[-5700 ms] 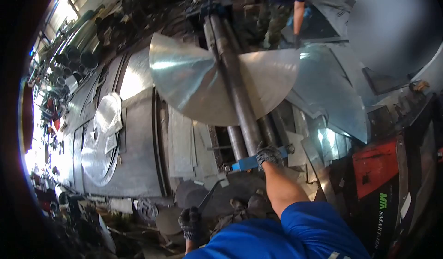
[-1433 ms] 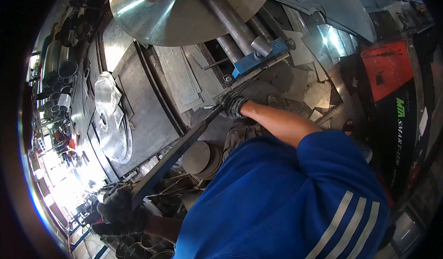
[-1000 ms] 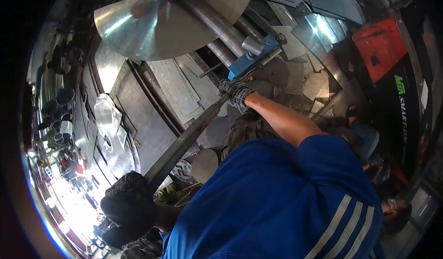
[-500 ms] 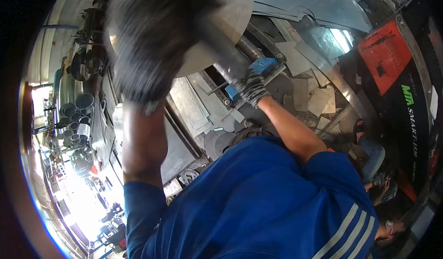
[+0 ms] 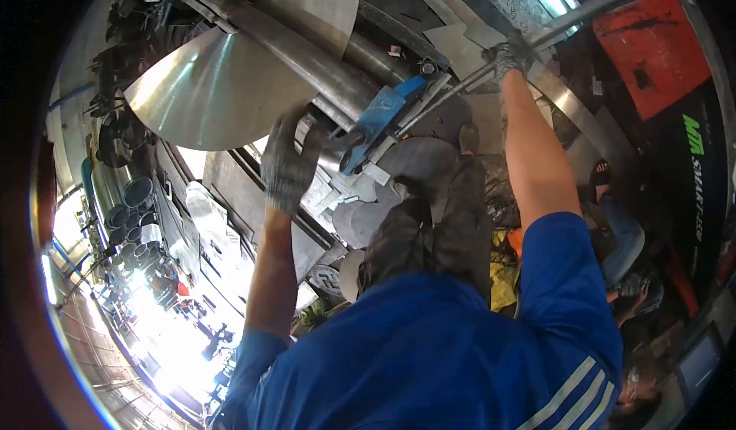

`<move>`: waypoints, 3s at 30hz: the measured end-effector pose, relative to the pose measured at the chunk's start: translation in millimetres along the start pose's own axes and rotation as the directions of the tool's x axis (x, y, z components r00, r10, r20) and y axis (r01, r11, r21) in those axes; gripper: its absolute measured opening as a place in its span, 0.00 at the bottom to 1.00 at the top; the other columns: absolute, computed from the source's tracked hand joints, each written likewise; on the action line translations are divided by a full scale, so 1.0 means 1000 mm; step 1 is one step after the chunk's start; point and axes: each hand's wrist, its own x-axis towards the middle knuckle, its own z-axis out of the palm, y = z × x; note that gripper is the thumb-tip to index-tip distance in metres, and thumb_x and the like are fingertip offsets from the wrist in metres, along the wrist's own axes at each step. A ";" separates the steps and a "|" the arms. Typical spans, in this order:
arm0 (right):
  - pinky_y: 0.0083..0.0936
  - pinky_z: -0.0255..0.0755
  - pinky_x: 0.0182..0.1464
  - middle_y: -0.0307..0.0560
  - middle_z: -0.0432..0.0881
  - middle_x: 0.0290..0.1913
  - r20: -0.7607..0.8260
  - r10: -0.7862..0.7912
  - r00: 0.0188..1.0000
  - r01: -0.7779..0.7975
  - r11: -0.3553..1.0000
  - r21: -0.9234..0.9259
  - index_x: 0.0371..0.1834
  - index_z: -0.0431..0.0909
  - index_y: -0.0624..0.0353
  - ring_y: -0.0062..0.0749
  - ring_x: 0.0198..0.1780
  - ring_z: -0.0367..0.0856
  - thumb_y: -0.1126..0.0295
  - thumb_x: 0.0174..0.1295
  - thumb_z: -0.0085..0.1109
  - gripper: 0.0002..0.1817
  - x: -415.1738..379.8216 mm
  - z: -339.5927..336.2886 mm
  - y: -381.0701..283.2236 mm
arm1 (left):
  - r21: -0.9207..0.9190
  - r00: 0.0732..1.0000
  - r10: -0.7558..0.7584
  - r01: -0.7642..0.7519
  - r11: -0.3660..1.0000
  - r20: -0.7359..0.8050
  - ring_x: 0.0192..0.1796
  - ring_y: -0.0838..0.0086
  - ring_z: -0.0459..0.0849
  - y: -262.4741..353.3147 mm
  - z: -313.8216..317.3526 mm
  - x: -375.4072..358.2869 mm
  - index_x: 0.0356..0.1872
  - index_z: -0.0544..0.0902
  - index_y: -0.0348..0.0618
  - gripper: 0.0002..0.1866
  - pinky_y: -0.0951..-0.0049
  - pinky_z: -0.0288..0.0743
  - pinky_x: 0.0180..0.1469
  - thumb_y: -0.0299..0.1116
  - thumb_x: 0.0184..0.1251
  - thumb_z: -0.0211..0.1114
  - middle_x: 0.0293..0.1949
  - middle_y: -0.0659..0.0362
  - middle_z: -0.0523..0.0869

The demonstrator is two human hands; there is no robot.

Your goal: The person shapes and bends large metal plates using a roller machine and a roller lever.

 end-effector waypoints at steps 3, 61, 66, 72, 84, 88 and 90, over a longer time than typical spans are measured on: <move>0.30 0.81 0.44 0.51 0.84 0.50 -0.276 0.098 0.956 -0.126 0.989 -0.084 0.60 0.70 0.57 0.33 0.45 0.85 0.66 0.69 0.53 0.18 0.052 -0.007 0.011 | 0.164 0.994 -0.094 0.082 0.983 0.064 0.52 0.51 0.82 -0.040 0.035 -0.039 0.59 0.77 0.39 0.24 0.58 0.76 0.56 0.41 0.67 0.66 0.52 0.46 0.83; 0.42 0.76 0.41 0.52 0.82 0.31 0.935 0.318 0.156 0.860 0.422 -0.287 0.34 0.80 0.52 0.51 0.37 0.83 0.56 0.61 0.63 0.12 -0.429 0.043 0.196 | -0.828 0.592 -0.604 -0.221 0.516 -0.534 0.18 0.80 0.63 -0.016 -0.230 -0.225 0.39 0.72 0.44 0.30 0.79 0.58 0.21 0.64 0.74 0.39 0.21 0.65 0.67; 0.42 0.77 0.42 0.52 0.85 0.36 0.637 0.762 0.114 0.985 -0.004 -0.172 0.35 0.83 0.51 0.51 0.40 0.84 0.60 0.56 0.64 0.09 -0.365 0.018 0.347 | -0.756 0.526 -0.552 -0.345 0.557 -0.647 0.16 0.77 0.67 -0.098 -0.240 -0.353 0.29 0.72 0.47 0.14 0.73 0.66 0.22 0.39 0.75 0.48 0.20 0.63 0.74; 0.43 0.78 0.48 0.50 0.86 0.41 0.631 0.703 0.328 0.942 -0.289 -0.168 0.37 0.85 0.45 0.49 0.46 0.85 0.60 0.54 0.61 0.10 -0.379 0.032 0.430 | -0.884 -0.149 -0.873 0.024 0.466 -0.464 0.26 0.73 0.79 -0.193 -0.184 -0.475 0.38 0.78 0.43 0.12 0.67 0.77 0.35 0.41 0.72 0.55 0.21 0.63 0.77; 0.45 0.72 0.59 0.50 0.85 0.46 0.482 0.768 0.423 0.839 -0.533 0.114 0.40 0.84 0.48 0.49 0.53 0.81 0.53 0.53 0.66 0.16 -0.323 0.026 0.484 | -0.848 -0.130 -0.989 -0.530 0.010 0.069 0.19 0.80 0.74 -0.342 -0.007 -0.565 0.21 0.74 0.51 0.14 0.73 0.74 0.32 0.34 0.71 0.59 0.15 0.70 0.72; 0.44 0.74 0.59 0.52 0.84 0.51 0.470 0.711 0.524 0.773 -0.628 0.088 0.42 0.84 0.52 0.49 0.55 0.81 0.54 0.53 0.66 0.18 -0.310 0.033 0.478 | -0.766 0.103 -0.981 -0.613 -0.195 0.167 0.21 0.67 0.80 -0.349 0.008 -0.555 0.22 0.76 0.50 0.15 0.59 0.78 0.37 0.40 0.70 0.59 0.17 0.66 0.75; 0.45 0.73 0.60 0.54 0.83 0.53 0.336 0.751 0.569 0.750 -0.641 0.162 0.44 0.84 0.53 0.50 0.57 0.80 0.52 0.55 0.64 0.20 -0.308 0.047 0.456 | -0.950 -0.349 -0.923 -0.308 -0.053 0.164 0.25 0.65 0.80 -0.296 -0.025 -0.502 0.25 0.76 0.49 0.16 0.55 0.77 0.42 0.43 0.73 0.54 0.19 0.64 0.75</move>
